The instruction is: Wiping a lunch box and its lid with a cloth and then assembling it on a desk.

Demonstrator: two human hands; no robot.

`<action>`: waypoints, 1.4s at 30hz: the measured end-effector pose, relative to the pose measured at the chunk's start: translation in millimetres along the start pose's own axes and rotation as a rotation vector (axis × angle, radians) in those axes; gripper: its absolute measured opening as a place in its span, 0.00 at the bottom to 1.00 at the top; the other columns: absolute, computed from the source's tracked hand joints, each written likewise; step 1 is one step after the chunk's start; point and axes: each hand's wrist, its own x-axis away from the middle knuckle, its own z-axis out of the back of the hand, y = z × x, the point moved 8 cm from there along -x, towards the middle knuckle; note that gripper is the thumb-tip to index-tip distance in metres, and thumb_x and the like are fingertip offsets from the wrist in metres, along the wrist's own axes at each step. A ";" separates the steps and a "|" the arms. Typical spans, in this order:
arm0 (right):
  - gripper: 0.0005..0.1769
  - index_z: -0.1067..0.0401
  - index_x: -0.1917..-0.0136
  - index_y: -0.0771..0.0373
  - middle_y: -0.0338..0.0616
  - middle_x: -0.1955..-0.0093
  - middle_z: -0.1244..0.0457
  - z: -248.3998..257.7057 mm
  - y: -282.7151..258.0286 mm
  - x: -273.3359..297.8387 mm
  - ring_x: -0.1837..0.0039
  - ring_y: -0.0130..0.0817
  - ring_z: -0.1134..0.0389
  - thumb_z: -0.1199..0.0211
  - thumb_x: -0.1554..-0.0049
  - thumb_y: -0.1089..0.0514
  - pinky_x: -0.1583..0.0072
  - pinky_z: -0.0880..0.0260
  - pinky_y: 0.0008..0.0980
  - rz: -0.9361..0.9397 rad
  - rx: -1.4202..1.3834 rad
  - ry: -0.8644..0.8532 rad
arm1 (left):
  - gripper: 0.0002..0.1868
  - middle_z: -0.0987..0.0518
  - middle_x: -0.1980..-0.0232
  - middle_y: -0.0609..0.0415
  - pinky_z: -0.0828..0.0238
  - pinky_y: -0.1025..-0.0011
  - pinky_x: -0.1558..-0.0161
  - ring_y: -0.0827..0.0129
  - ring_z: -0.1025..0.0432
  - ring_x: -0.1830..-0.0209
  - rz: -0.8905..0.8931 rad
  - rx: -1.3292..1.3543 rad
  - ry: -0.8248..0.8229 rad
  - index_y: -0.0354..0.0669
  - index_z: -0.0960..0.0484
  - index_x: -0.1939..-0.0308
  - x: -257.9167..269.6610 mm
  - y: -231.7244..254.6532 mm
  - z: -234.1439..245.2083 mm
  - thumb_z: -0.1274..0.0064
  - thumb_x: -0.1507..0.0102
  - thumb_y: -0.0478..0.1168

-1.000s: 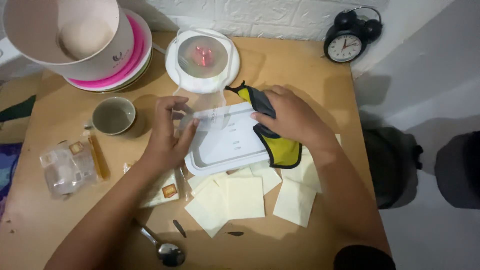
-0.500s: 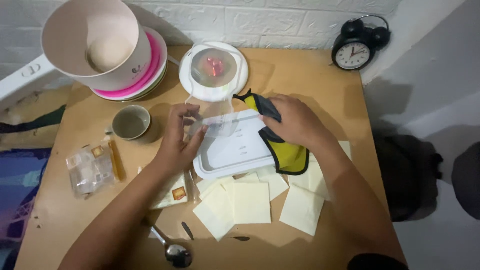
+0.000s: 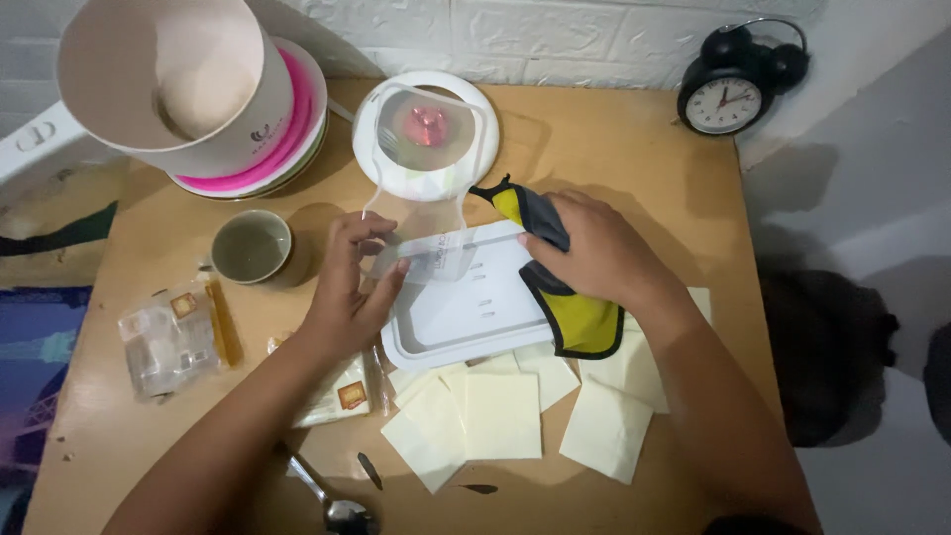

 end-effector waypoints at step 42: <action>0.23 0.31 0.39 0.68 0.57 0.44 0.37 -0.8 -4.3 2.4 0.42 0.56 0.34 0.36 0.46 0.57 0.41 0.33 0.46 0.118 -0.040 0.092 | 0.23 0.32 0.37 0.43 0.34 0.64 0.38 0.57 0.33 0.38 -0.032 0.022 -0.004 0.39 0.35 0.35 3.1 0.3 0.2 0.46 0.32 0.32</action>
